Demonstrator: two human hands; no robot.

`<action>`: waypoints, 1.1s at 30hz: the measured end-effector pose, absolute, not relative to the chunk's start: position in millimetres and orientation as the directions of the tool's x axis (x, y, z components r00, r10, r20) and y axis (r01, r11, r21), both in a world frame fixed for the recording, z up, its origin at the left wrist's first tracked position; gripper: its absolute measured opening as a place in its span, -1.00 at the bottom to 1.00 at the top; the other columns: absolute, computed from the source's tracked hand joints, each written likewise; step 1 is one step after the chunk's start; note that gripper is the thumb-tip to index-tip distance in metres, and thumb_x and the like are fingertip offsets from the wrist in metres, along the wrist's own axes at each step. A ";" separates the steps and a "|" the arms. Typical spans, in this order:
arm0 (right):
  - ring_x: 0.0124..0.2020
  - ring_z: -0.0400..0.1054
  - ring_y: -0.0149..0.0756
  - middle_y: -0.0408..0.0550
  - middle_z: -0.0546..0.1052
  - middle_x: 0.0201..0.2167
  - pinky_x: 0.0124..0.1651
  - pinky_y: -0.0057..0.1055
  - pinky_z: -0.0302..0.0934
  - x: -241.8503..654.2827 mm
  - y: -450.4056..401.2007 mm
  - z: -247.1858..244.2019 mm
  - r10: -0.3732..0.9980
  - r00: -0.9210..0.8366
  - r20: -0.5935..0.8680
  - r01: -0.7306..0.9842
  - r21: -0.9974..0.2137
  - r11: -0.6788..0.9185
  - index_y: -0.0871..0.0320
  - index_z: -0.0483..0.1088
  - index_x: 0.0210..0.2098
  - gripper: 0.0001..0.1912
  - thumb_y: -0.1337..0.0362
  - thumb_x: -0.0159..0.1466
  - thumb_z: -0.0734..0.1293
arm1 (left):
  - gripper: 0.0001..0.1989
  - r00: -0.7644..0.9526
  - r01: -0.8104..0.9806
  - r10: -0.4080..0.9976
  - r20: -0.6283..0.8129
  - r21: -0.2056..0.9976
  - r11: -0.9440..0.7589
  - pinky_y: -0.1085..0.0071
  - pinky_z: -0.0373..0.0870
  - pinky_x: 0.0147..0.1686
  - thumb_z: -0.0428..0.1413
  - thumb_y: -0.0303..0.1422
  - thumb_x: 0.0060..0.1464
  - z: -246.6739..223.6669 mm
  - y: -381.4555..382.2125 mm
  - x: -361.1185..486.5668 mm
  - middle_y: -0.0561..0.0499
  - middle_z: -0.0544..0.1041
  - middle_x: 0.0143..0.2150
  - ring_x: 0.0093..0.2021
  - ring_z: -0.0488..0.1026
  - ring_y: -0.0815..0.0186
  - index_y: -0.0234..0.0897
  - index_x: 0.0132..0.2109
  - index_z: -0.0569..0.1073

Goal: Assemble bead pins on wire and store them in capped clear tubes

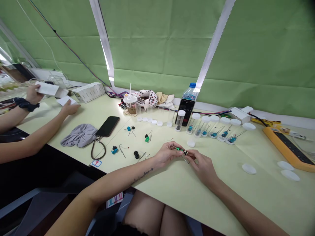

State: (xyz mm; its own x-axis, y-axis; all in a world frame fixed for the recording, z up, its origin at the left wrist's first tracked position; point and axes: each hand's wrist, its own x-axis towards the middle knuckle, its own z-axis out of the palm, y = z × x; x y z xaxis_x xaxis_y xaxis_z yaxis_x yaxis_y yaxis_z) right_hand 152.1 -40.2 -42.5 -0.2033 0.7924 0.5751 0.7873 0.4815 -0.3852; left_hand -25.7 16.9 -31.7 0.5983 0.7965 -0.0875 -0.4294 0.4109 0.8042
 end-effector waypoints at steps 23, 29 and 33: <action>-0.46 0.40 -0.41 -0.12 0.54 -0.41 -0.39 -0.48 0.22 154.1 -39.7 -45.8 0.812 -0.208 0.546 0.795 -0.390 0.465 0.13 0.31 -0.18 -0.81 0.17 0.31 0.18 | -0.63 0.592 -0.433 0.801 -0.093 0.801 0.413 0.27 0.33 -0.11 0.37 -0.41 -0.35 -29.5 15.4 -26.1 -0.06 0.52 -0.36 -0.31 0.49 0.31 -0.42 -0.34 0.44; -0.49 0.39 -0.42 -0.12 0.54 -0.42 -0.41 -0.49 0.21 153.4 -39.6 -45.9 0.805 -0.206 0.557 0.802 -0.376 0.465 0.13 0.32 -0.19 -0.79 0.15 0.32 0.17 | -0.66 0.598 -0.431 0.797 -0.083 0.805 0.408 0.27 0.33 -0.12 0.36 -0.43 -0.31 -29.3 15.1 -26.4 -0.07 0.52 -0.35 -0.30 0.49 0.32 -0.43 -0.33 0.44; -0.50 0.39 -0.42 -0.13 0.53 -0.44 -0.41 -0.49 0.21 153.2 -39.9 -44.6 0.811 -0.207 0.548 0.807 -0.373 0.458 0.13 0.33 -0.19 -0.78 0.15 0.32 0.16 | -0.67 0.599 -0.432 0.797 -0.076 0.808 0.401 0.26 0.32 -0.10 0.35 -0.44 -0.29 -31.5 15.5 -26.2 -0.07 0.52 -0.35 -0.30 0.49 0.32 -0.43 -0.32 0.44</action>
